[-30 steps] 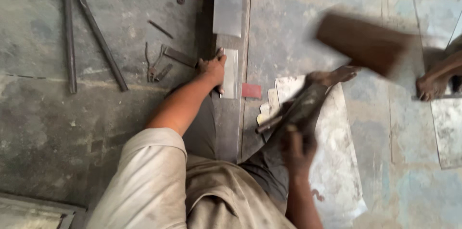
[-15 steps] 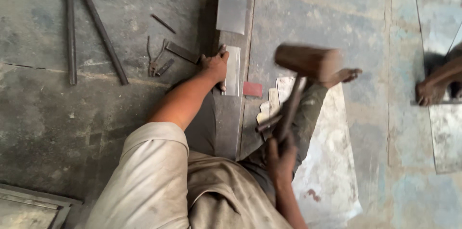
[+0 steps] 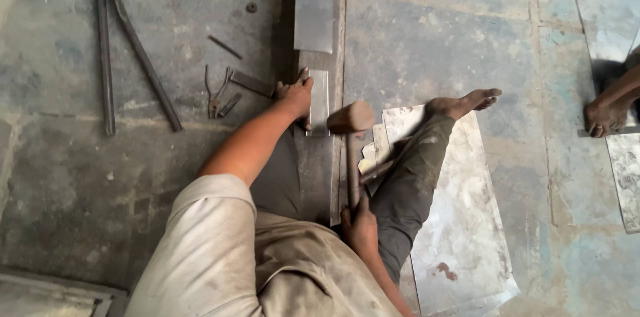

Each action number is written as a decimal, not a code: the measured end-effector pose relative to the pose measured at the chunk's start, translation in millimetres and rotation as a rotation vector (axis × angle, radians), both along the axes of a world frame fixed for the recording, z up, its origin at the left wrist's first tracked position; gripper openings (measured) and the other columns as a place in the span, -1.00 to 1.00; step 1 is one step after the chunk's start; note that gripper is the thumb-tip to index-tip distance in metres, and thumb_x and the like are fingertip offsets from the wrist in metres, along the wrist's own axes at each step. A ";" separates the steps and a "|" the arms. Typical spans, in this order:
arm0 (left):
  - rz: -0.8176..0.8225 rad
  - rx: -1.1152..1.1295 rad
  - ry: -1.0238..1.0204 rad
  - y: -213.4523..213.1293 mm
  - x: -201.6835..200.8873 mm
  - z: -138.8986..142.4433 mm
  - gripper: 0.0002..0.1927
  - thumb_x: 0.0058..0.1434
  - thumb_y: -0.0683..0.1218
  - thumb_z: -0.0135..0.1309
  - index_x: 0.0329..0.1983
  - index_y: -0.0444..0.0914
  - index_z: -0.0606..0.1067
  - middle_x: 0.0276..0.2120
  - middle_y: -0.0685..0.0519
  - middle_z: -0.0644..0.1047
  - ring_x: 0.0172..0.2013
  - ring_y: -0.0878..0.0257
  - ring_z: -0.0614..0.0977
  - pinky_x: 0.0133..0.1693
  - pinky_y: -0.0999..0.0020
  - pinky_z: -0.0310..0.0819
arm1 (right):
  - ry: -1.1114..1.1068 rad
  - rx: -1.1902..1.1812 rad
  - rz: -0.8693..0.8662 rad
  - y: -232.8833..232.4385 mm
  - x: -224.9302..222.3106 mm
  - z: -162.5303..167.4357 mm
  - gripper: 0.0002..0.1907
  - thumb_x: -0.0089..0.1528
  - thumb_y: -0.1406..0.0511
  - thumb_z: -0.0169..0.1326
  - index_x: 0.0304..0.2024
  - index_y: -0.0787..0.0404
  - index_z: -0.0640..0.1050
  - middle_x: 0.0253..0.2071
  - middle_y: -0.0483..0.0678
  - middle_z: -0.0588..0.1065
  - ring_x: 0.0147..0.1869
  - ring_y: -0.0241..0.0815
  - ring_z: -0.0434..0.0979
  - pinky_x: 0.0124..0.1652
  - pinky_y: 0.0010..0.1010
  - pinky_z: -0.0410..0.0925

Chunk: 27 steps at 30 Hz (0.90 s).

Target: The person sits on the floor and uses a wooden mallet to hammer a small metal sheet placed on a long metal beam. They repeatedly strike the sheet to flatten or shape it, occasionally adjusting its position with their left hand.

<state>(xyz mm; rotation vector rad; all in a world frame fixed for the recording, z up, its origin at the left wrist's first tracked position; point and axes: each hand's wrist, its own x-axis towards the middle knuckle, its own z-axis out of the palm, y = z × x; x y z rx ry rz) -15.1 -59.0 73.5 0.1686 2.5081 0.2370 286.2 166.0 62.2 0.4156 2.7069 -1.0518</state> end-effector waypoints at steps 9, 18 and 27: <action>-0.057 0.024 0.106 6.7 -11.1 2.1 0.48 -0.40 0.15 0.62 0.55 -0.09 -0.03 0.57 -0.04 -0.20 0.51 -0.24 -0.08 0.38 -0.35 -0.15 | -0.260 -0.695 -0.483 22.5 -19.0 7.2 -0.77 0.28 0.28 0.07 -0.10 0.31 0.48 -0.52 -0.11 0.41 -0.56 -0.28 0.35 -0.55 -0.40 0.25; -0.017 0.005 0.118 11.4 -27.4 -42.1 0.46 -0.38 0.09 0.62 0.53 -0.32 -0.01 0.58 -0.19 -0.17 0.56 -0.17 -0.21 0.43 -0.33 -0.19 | -0.323 -0.891 -0.488 30.2 -23.4 12.0 -0.83 0.28 0.28 0.05 -0.16 0.25 0.45 -0.57 -0.11 0.34 -0.66 -0.27 0.29 -0.66 -0.39 0.23; -0.010 0.598 0.682 15.3 -19.6 7.5 -0.55 0.24 0.02 0.27 0.10 -0.27 0.48 -0.28 -0.14 0.66 -0.28 0.04 0.72 -0.30 0.17 0.64 | -0.363 -0.879 -0.487 34.8 -31.8 29.1 -0.76 0.29 0.30 0.04 -0.11 0.36 0.40 -0.54 -0.09 0.35 -0.63 -0.26 0.28 -0.63 -0.39 0.24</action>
